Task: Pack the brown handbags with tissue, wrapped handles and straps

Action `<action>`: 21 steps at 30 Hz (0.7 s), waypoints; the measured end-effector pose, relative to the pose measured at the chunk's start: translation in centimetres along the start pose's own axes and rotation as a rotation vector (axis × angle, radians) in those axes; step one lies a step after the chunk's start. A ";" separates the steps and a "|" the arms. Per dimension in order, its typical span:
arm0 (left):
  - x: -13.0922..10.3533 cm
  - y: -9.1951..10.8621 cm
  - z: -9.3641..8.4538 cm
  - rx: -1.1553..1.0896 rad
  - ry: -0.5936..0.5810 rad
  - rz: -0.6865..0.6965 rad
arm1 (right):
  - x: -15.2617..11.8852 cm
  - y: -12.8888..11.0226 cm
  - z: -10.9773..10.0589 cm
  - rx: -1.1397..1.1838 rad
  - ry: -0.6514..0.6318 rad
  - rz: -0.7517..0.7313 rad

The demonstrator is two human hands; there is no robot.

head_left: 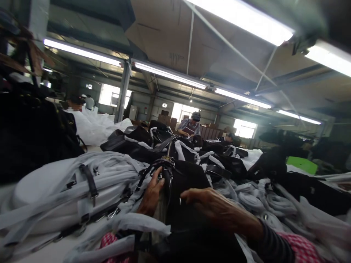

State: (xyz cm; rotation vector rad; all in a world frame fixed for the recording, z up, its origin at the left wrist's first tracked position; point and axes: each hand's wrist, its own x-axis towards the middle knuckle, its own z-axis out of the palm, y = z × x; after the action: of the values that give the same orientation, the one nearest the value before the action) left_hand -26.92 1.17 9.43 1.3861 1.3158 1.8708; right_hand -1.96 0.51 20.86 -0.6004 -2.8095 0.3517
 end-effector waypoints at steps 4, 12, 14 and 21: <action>-0.4 0.9 0.0 -0.013 -0.052 -0.055 | 4.8 -0.7 3.0 -0.473 -0.081 -0.079; -2.0 2.1 1.1 0.061 -0.114 -0.015 | 2.5 2.6 5.1 -0.613 0.311 -0.042; -2.4 2.1 1.6 0.152 -0.082 -0.011 | 1.2 3.2 5.2 -0.598 0.477 -0.078; -4.0 3.2 2.1 0.217 -0.059 0.073 | -1.3 3.8 5.0 -0.545 0.647 -0.209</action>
State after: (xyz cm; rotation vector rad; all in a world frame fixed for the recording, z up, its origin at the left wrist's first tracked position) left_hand -22.94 -2.48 10.45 1.6058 1.4925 1.7597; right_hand -0.81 2.43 14.80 -0.4084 -2.2747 -0.5687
